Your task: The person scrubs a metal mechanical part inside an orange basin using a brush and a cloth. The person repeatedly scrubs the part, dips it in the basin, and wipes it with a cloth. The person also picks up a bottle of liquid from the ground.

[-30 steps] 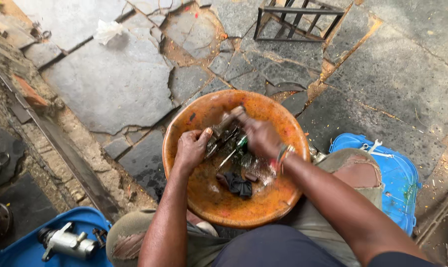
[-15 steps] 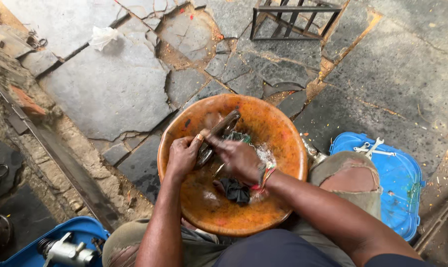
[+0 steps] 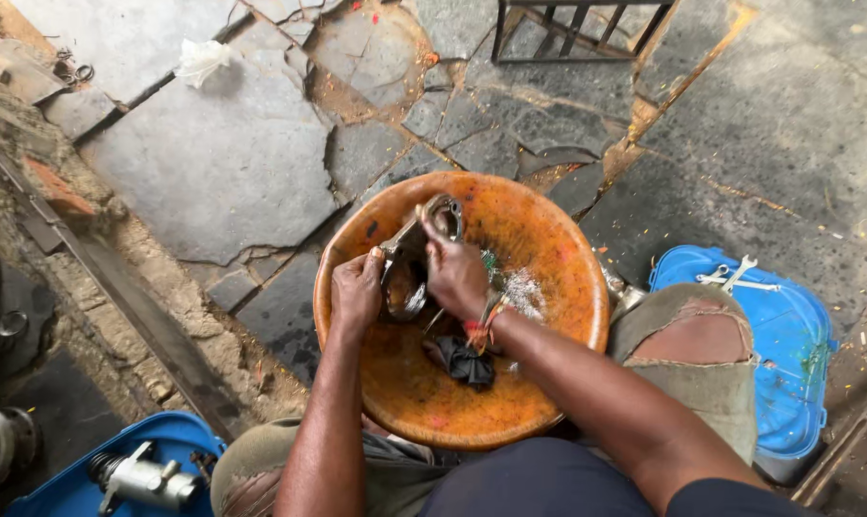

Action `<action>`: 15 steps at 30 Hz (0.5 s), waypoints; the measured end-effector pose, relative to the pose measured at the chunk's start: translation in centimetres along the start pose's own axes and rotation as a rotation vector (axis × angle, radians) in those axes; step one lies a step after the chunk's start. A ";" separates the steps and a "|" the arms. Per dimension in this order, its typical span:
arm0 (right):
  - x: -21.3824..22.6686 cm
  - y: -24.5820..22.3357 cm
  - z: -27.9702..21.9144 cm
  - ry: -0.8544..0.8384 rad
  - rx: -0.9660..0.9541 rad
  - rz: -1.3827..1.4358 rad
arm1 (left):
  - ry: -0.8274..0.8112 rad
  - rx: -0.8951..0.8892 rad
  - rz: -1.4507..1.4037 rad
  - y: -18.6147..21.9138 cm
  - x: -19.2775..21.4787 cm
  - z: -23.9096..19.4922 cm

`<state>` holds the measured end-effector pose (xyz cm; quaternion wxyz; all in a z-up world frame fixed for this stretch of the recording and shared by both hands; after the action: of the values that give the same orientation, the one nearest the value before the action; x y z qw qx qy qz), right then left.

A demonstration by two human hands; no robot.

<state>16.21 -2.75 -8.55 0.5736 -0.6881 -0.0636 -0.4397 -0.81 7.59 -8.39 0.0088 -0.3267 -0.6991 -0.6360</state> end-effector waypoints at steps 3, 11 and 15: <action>1.6 2.0 3.0 0.064 -0.051 -0.118 | 0.024 -0.060 -0.019 0.7 0.0 0.0; -2.0 2.9 -1.8 -0.056 0.072 0.033 | 0.026 -0.034 -0.038 -1.0 0.0 0.5; -1.2 4.1 -1.4 -0.136 0.096 0.046 | 0.033 -0.037 0.051 0.4 0.0 0.1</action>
<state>17.20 -4.78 -12.39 0.6102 -0.6896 -0.1076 -0.3749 -0.60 7.63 -8.08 0.0304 -0.3341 -0.6783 -0.6537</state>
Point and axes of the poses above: each hand's wrist, its own z-axis towards the middle knuckle, its own x-axis out of the back of the hand, y = z × x, the point moved 6 cm from there along z, towards the middle knuckle, and after that the axes turned 1 degree about -y, right-handed, at the moved point
